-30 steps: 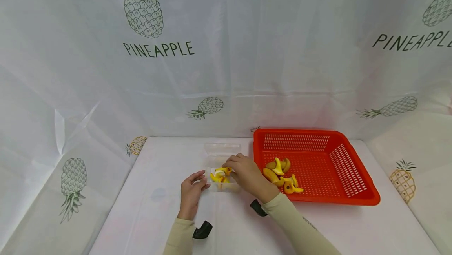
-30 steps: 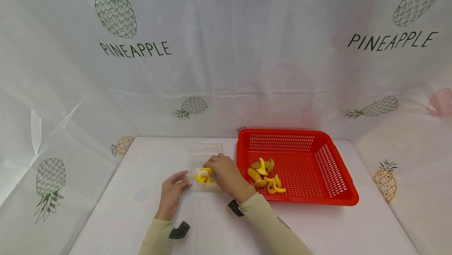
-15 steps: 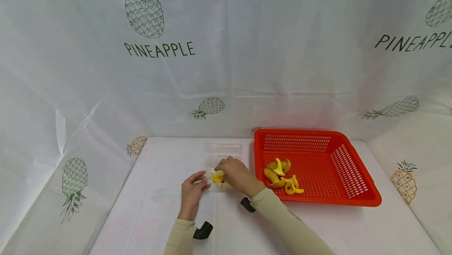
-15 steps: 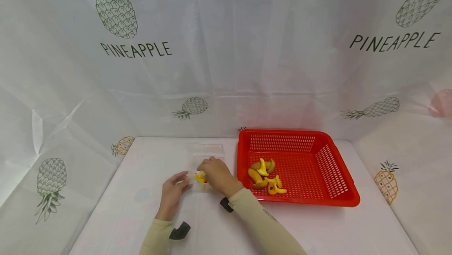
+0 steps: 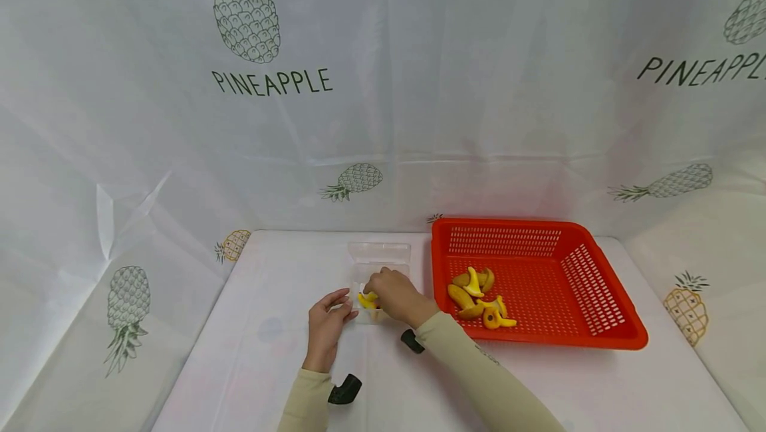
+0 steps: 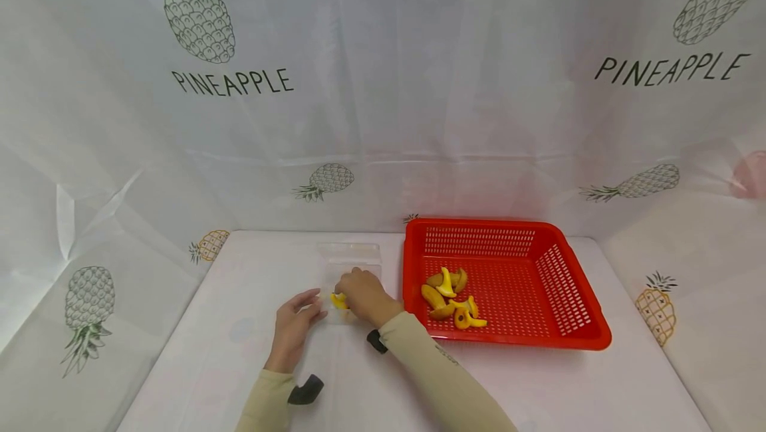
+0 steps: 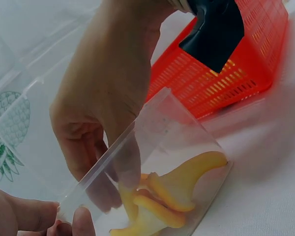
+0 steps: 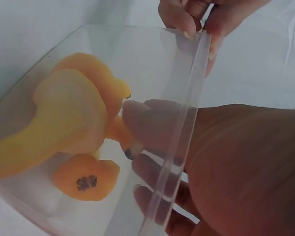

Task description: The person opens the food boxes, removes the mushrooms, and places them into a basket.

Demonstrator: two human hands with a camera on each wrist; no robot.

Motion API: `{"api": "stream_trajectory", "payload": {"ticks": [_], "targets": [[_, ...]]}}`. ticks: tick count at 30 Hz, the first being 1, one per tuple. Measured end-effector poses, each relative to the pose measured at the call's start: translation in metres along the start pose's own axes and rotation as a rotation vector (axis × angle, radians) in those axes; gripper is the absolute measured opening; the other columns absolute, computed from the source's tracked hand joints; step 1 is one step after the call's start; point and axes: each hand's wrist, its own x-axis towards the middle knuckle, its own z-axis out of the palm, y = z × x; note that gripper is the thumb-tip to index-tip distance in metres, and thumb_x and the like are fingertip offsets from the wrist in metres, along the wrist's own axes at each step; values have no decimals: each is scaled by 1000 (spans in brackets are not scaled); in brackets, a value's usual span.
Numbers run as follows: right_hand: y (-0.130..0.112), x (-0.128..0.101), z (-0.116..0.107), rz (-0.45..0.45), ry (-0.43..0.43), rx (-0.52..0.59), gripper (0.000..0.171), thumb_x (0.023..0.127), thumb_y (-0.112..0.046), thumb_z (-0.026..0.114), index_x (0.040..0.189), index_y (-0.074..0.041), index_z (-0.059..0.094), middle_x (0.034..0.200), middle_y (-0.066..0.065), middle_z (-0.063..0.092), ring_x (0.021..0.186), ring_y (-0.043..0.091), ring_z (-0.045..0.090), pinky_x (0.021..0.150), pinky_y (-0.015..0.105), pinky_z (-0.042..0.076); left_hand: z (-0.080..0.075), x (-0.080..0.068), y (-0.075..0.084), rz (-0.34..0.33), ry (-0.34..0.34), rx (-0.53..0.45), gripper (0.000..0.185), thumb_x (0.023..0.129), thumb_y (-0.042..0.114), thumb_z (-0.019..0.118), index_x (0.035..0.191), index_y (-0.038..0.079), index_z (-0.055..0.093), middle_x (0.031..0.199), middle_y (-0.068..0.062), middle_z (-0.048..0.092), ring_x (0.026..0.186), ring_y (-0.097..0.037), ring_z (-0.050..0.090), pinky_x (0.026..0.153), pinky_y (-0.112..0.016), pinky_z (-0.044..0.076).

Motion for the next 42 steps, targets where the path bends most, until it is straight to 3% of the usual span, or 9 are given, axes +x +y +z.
{"api": "stream_trajectory", "payload": {"ticks": [6, 20, 25, 32, 36, 42], "targets": [[0, 3, -1, 41, -39, 37, 25, 87, -10, 87, 112, -9, 84, 108, 7, 78, 95, 22, 67, 92, 31, 62, 1, -1, 1, 2, 1, 0, 37, 99, -9, 63, 135, -18, 59, 108, -14, 59, 75, -11, 66, 74, -23, 64], [3, 3, 0, 47, -45, 42, 18, 85, -11, 88, 103, -7, 86, 98, 6, 75, 86, 19, 61, 85, 28, 61, 1, 0, 0, -4, -3, 15, 36, 100, -8, 63, 134, -17, 60, 109, -14, 60, 80, -15, 67, 75, -23, 64], [3, 4, -1, 29, -54, 19, 20, 85, -12, 89, 104, -10, 86, 100, 5, 75, 89, 18, 60, 87, 28, 60, 0, 0, 0, -2, -6, 12, 36, 99, -8, 63, 134, -17, 60, 108, -14, 60, 84, -17, 67, 75, -23, 64], [3, 10, 1, -29, -33, -20, 5, 87, -8, 87, 88, -13, 87, 91, 2, 72, 82, 17, 57, 78, 25, 57, -1, 1, 0, -2, -8, 7, 37, 99, -8, 64, 134, -17, 60, 107, -13, 60, 81, -16, 67, 75, -23, 64], [2, 12, 2, -57, -16, -31, 9, 86, -6, 87, 80, -13, 85, 87, 1, 71, 79, 17, 56, 72, 25, 55, 0, 1, 0, 1, -5, -1, 36, 99, -8, 64, 134, -18, 60, 106, -13, 60, 77, -14, 67, 74, -23, 64], [2, 12, 1, -56, -30, -33, 6, 87, -13, 88, 82, -14, 85, 88, 0, 71, 81, 15, 56, 75, 23, 55, 0, 0, 1, 4, -3, -12, 36, 99, -8, 64, 133, -18, 60, 105, -14, 60, 73, -12, 66, 74, -23, 64]]}}
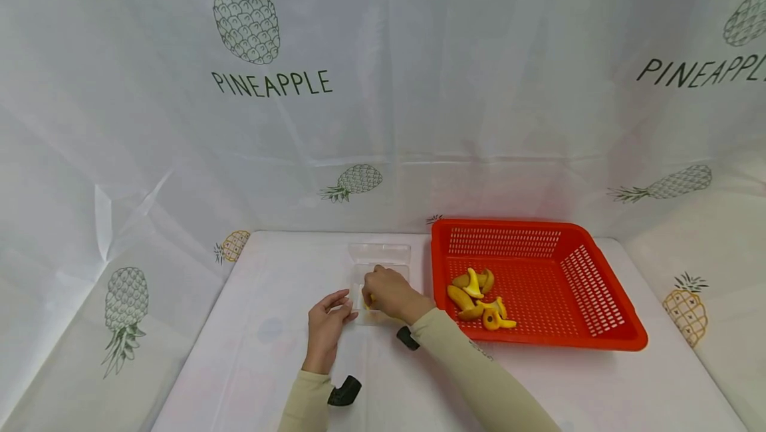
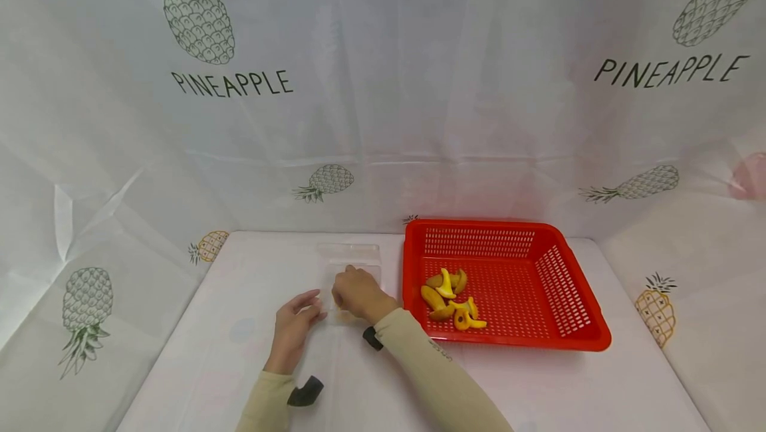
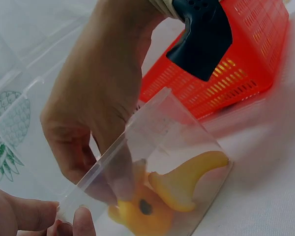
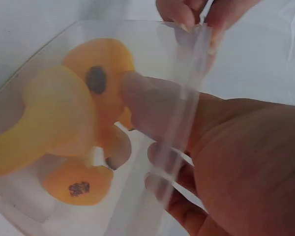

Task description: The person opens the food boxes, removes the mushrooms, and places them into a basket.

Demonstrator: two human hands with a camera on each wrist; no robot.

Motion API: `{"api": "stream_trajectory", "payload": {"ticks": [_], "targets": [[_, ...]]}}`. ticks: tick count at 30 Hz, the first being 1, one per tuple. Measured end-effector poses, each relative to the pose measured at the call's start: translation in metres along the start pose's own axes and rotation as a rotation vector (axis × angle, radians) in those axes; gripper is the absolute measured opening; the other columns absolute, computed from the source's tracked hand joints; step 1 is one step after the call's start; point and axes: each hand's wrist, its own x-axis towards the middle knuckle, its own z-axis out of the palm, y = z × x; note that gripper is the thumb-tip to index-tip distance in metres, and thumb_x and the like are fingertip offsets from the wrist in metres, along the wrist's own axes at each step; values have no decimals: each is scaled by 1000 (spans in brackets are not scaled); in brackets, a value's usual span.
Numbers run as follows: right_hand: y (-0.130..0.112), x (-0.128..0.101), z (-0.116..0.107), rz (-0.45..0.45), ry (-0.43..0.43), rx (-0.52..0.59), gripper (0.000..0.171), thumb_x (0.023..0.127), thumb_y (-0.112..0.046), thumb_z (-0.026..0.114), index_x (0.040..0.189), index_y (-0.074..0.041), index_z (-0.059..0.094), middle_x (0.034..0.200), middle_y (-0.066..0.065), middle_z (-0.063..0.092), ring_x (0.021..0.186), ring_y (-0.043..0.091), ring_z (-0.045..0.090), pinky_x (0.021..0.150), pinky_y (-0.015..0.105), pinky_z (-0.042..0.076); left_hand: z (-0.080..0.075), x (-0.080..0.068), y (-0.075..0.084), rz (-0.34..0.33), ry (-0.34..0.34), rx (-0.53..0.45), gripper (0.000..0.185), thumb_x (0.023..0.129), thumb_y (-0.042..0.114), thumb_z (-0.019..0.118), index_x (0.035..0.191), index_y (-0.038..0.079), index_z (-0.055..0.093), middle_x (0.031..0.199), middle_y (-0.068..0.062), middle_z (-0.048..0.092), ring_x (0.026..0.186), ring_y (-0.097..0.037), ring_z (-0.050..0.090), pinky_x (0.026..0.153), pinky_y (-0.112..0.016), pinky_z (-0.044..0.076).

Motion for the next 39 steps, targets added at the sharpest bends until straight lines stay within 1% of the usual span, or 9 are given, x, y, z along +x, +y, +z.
{"api": "stream_trajectory", "payload": {"ticks": [6, 14, 18, 20, 23, 27, 31, 36, 39], "targets": [[1, -9, -12, -9, 66, -14, 6, 87, -20, 88, 91, -17, 84, 91, -3, 73, 89, 16, 61, 83, 28, 57, 0, 0, -2, -5, 1, 14, 36, 99, -8, 64, 134, -18, 60, 105, -12, 60, 75, -12, 66, 74, -23, 64], [10, -36, -32, -37, 221, 68, 8, 88, -16, 85, 94, -17, 79, 96, -5, 74, 97, 18, 60, 89, 32, 56, -1, 0, -1, -12, 8, 12, 36, 99, -9, 63, 134, -18, 60, 105, -12, 60, 76, -13, 65, 74, -24, 64], [19, -54, -40, -72, 333, 48, 10, 86, -13, 87, 92, -16, 78, 96, -5, 74, 96, 18, 60, 86, 31, 57, -1, 0, 0, -17, 11, 25, 37, 99, -8, 63, 135, -17, 60, 106, -12, 60, 78, -14, 65, 75, -24, 64], [23, -64, -45, -89, 389, 28, 12, 84, -12, 88, 90, -15, 78, 94, -5, 74, 94, 18, 61, 82, 30, 57, -1, -1, 0, -16, 14, 33, 37, 99, -8, 63, 135, -17, 60, 107, -13, 60, 82, -16, 65, 76, -24, 64], [30, -81, -53, -99, 449, 16, 15, 81, -11, 90, 89, -14, 78, 92, -5, 74, 90, 18, 60, 78, 29, 56, -1, -1, 0, -14, 24, 39, 37, 99, -9, 63, 135, -17, 60, 107, -14, 60, 82, -16, 66, 75, -23, 64], [41, -104, -61, -56, 493, 14, 19, 78, -9, 93, 88, -15, 78, 91, -6, 73, 92, 16, 60, 79, 29, 58, 0, -1, -1, -20, 33, 53, 36, 99, -10, 62, 134, -17, 60, 106, -14, 59, 82, -17, 66, 75, -23, 64], [54, -127, -68, -9, 534, 16, 23, 76, -4, 94, 90, -14, 78, 93, -4, 75, 97, 18, 62, 81, 34, 62, 1, -1, -1, -24, 32, 67, 36, 99, -10, 61, 134, -17, 60, 107, -14, 59, 91, -23, 66, 77, -24, 64], [70, -155, -73, 55, 565, -4, 26, 74, -1, 94, 92, -12, 79, 94, -2, 76, 97, 19, 62, 80, 38, 65, 1, -1, 0, -28, 33, 73, 36, 99, -10, 62, 134, -16, 61, 108, -15, 60, 96, -24, 66, 77, -24, 64], [81, -169, -73, 91, 576, -23, 27, 73, 1, 93, 91, -13, 78, 94, -3, 75, 95, 18, 60, 76, 36, 64, 1, -1, 0, -31, 32, 74, 36, 99, -9, 62, 134, -16, 61, 109, -14, 60, 97, -24, 66, 78, -24, 64]]}}
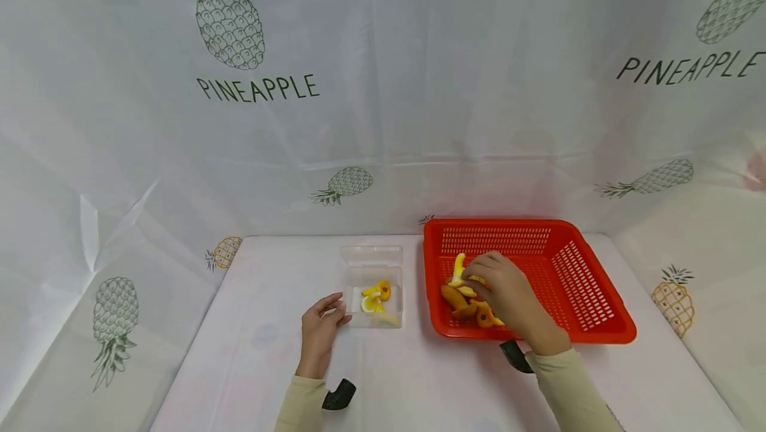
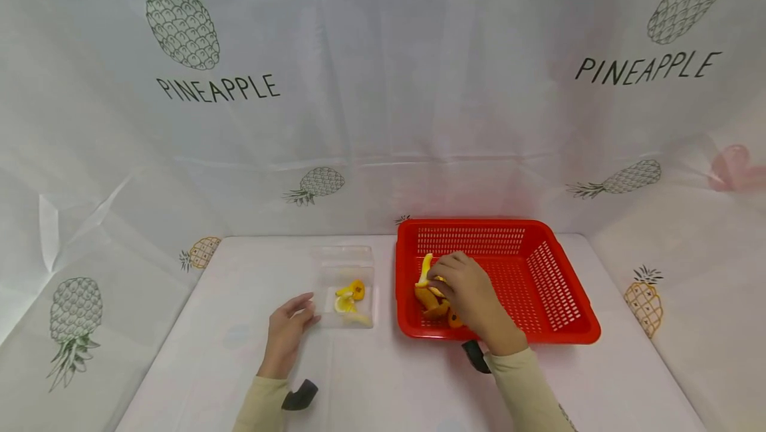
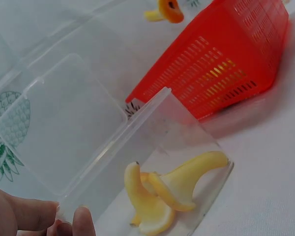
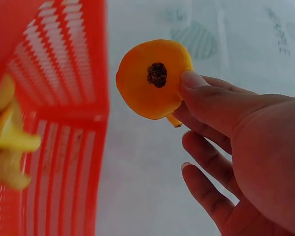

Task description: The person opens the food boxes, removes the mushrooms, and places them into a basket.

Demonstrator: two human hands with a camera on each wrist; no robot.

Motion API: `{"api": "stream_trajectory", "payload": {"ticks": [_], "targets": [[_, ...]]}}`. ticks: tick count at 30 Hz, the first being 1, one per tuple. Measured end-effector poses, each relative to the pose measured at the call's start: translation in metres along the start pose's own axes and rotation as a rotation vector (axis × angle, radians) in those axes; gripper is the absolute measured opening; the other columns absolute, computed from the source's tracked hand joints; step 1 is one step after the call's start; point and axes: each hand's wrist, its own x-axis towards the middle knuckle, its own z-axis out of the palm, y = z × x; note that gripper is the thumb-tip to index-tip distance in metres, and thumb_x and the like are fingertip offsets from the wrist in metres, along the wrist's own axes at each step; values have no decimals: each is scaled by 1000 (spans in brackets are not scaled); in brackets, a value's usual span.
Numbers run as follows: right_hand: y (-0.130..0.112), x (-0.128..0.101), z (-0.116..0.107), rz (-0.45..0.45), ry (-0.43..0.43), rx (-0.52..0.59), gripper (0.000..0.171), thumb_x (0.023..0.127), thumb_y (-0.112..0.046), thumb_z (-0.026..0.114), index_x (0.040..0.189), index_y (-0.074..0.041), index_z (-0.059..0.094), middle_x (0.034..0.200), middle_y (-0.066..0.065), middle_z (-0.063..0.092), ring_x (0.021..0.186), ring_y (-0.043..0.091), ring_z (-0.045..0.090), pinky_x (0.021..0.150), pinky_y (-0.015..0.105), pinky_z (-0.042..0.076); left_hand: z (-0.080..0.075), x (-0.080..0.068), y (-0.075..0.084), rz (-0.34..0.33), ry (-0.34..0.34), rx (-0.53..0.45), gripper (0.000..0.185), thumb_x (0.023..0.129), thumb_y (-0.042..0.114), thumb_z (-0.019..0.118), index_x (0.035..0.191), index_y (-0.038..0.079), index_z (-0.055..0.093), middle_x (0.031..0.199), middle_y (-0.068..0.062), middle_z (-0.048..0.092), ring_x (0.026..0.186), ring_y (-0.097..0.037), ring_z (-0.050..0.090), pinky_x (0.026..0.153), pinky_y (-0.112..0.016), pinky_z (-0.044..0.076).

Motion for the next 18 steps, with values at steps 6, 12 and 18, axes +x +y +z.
{"api": "stream_trajectory", "payload": {"ticks": [6, 12, 18], "targets": [[19, -18, -8, 23, 19, -41, 28, 71, 1, 94, 88, -14, 77, 91, -3, 74, 92, 19, 60, 72, 40, 61, 0, 0, 0, -1, 9, -4, 36, 99, -9, 63, 134, -16, 61, 107, -13, 60, 96, -25, 66, 78, -25, 65], [33, -31, -14, 72, -2, -76, 28, 71, 2, 94, 87, -14, 77, 88, -3, 73, 89, 21, 62, 73, 43, 61, 0, -1, 0, 4, 8, 5, 35, 99, -9, 63, 134, -16, 61, 106, -13, 60, 95, -24, 65, 77, -24, 64], [47, -42, -21, 151, -75, -88, 26, 74, 0, 93, 89, -14, 77, 87, -4, 73, 90, 22, 62, 75, 45, 62, 0, 0, -1, 12, 3, -3, 35, 99, -9, 63, 133, -17, 61, 105, -13, 60, 91, -23, 66, 77, -24, 64]]}}
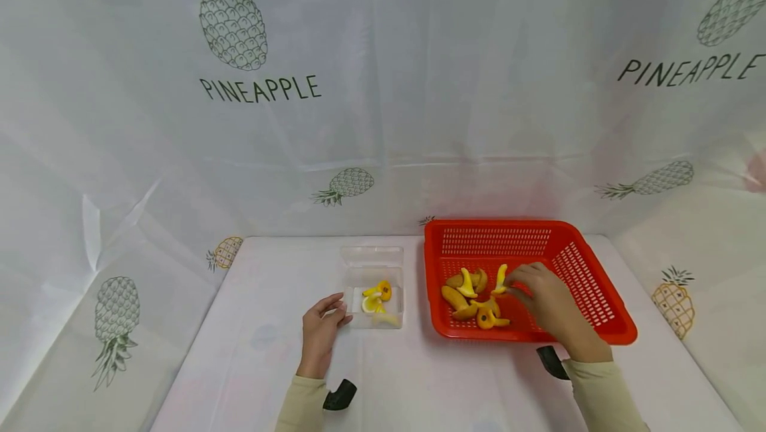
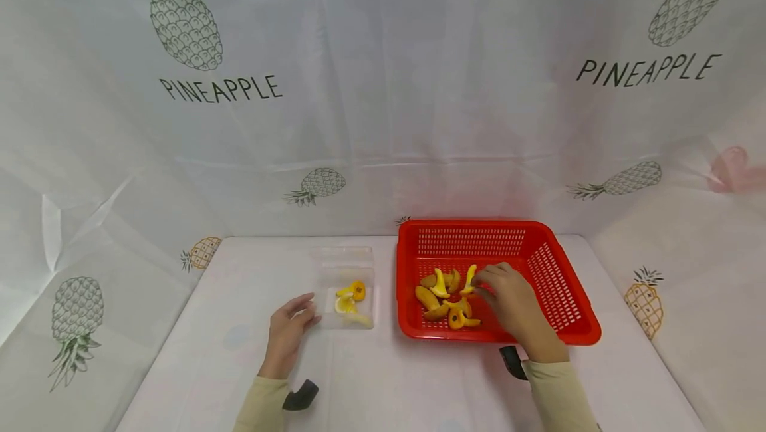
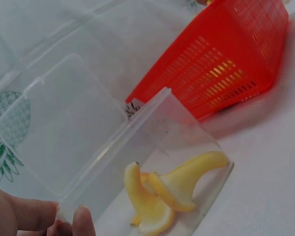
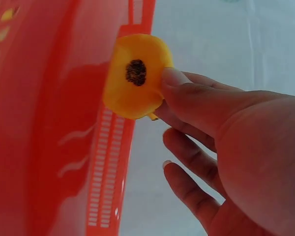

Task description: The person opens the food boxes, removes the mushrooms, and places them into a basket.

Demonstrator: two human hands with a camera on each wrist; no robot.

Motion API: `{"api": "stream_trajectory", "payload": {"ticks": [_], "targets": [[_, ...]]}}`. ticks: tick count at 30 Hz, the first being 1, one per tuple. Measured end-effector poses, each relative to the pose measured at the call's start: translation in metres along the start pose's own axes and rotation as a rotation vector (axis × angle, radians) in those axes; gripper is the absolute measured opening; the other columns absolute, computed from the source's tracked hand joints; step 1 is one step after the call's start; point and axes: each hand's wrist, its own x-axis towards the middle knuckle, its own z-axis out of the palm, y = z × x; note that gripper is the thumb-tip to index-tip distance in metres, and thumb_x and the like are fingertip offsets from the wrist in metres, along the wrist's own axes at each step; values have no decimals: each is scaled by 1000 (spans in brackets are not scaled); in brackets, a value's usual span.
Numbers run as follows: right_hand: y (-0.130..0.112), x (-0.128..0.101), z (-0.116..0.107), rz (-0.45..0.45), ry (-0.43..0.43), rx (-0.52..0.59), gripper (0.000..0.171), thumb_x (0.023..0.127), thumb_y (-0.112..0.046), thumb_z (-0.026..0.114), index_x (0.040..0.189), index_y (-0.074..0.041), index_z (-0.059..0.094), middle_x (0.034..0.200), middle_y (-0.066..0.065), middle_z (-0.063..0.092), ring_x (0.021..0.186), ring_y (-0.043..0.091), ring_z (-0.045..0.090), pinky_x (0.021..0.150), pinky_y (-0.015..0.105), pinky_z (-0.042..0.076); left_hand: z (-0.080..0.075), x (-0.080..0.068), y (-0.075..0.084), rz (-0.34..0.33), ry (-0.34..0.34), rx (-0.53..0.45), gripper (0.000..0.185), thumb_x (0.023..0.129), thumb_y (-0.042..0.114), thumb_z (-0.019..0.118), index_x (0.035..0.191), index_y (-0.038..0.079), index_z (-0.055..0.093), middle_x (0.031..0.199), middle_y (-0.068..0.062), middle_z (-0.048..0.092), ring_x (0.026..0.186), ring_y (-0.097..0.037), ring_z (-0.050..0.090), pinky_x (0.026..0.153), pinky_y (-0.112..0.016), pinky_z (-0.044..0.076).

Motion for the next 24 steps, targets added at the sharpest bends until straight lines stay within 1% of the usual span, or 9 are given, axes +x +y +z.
{"api": "stream_trajectory", "payload": {"ticks": [4, 8, 14, 17, 19, 24], "targets": [[10, -3, -3, 44, -63, 1, 25, 75, -1, 92, 88, -15, 77, 88, -4, 73, 91, 23, 62, 77, 47, 62, 0, 0, 0, -1, -5, -4, 36, 99, -8, 63, 134, -17, 61, 105, -13, 60, 83, -17, 66, 76, -24, 64], [15, -4, -5, 65, -106, 10, 24, 76, -1, 92, 89, -14, 77, 89, -4, 73, 91, 24, 62, 77, 47, 63, 0, -1, 0, -4, -2, -13, 36, 99, -8, 63, 134, -17, 61, 105, -13, 59, 77, -13, 64, 76, -24, 64], [11, -4, -3, 69, -136, 25, 22, 79, 1, 90, 96, -9, 80, 93, 2, 75, 93, 27, 65, 79, 49, 64, 0, 1, -1, 4, -5, -23, 36, 99, -9, 63, 133, -18, 60, 103, -13, 59, 75, -12, 64, 75, -23, 64], [1, -1, 0, 38, -135, 23, 23, 79, 1, 90, 97, -9, 80, 95, 3, 75, 95, 28, 65, 80, 49, 64, 1, 1, -1, 1, -2, -15, 36, 99, -9, 63, 133, -17, 61, 103, -12, 59, 75, -12, 65, 75, -23, 64], [-9, 4, 3, 3, -128, 24, 25, 78, 1, 90, 97, -11, 80, 97, 2, 75, 96, 27, 66, 81, 48, 64, 0, 1, -1, 1, -2, -14, 35, 99, -9, 63, 133, -17, 61, 103, -12, 59, 75, -12, 65, 75, -23, 64], [-38, 18, 16, -104, -82, 54, 31, 75, 2, 93, 100, -10, 80, 101, 2, 76, 97, 24, 67, 82, 44, 65, 1, 1, -1, 2, -2, -28, 35, 99, -9, 63, 134, -17, 61, 104, -12, 59, 75, -12, 65, 74, -23, 64]]}}
